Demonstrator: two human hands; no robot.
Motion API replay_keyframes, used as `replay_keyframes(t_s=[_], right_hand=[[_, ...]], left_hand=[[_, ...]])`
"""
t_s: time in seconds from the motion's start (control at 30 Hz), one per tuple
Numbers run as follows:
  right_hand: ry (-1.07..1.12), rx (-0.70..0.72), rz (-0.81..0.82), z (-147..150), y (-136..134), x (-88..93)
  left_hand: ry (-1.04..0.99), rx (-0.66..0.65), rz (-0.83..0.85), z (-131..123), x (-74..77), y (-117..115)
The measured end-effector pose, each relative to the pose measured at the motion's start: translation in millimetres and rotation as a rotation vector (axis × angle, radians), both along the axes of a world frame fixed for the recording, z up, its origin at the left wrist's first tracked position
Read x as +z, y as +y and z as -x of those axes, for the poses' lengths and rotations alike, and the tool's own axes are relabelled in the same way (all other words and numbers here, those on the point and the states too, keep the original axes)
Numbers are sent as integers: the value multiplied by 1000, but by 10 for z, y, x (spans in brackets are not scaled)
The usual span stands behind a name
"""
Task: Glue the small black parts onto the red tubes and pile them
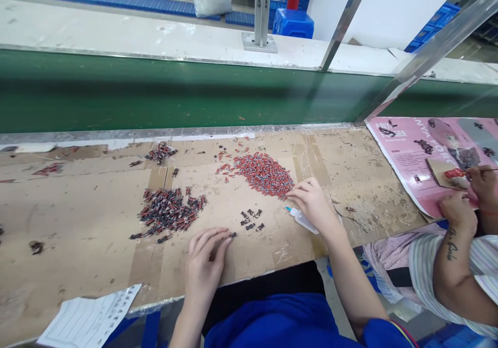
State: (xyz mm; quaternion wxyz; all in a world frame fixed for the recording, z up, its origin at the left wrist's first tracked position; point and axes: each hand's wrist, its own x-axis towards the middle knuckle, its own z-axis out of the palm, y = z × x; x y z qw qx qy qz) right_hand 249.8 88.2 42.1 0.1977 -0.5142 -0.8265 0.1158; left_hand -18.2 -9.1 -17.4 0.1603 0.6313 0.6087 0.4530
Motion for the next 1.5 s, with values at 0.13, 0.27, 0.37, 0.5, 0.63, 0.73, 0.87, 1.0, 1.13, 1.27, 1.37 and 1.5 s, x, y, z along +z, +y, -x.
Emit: replay_keyframes(t_s=[0.13, 0.27, 0.37, 0.5, 0.63, 0.73, 0.87, 1.0, 1.13, 1.27, 1.37, 1.5], right_hand=[[-155, 114, 102, 30, 163, -82], [-364, 121, 60, 68, 117, -35], [-509, 145, 3, 102, 63, 64], [-581, 199, -31, 156, 42, 143], [-589, 252, -40, 156, 95, 131], [-542, 301, -32, 90, 153, 160], [-148, 325, 70, 54, 84, 311], [446, 256, 224, 310, -238, 385], [832, -21, 327, 679, -518, 278], [1089, -185, 513, 836, -603, 192], [1153, -239, 636, 844, -622, 185], [1199, -304, 647, 855, -648, 177]], left_hand=[[-114, 38, 39, -13, 38, -20], [-265, 70, 147, -49, 96, -58], [-351, 70, 219, -85, 127, -79], [-409, 82, 252, -137, 158, -90], [-426, 101, 251, -184, 223, -88], [-426, 107, 223, -217, 285, -77], [-446, 95, 217, -285, 361, -53], [-468, 80, 225, -388, 454, -33], [-461, 24, 222, -480, 572, -26], [-490, 24, 221, -543, 634, -25], [-512, 23, 226, -569, 623, -30], [-506, 19, 216, -579, 588, -49]])
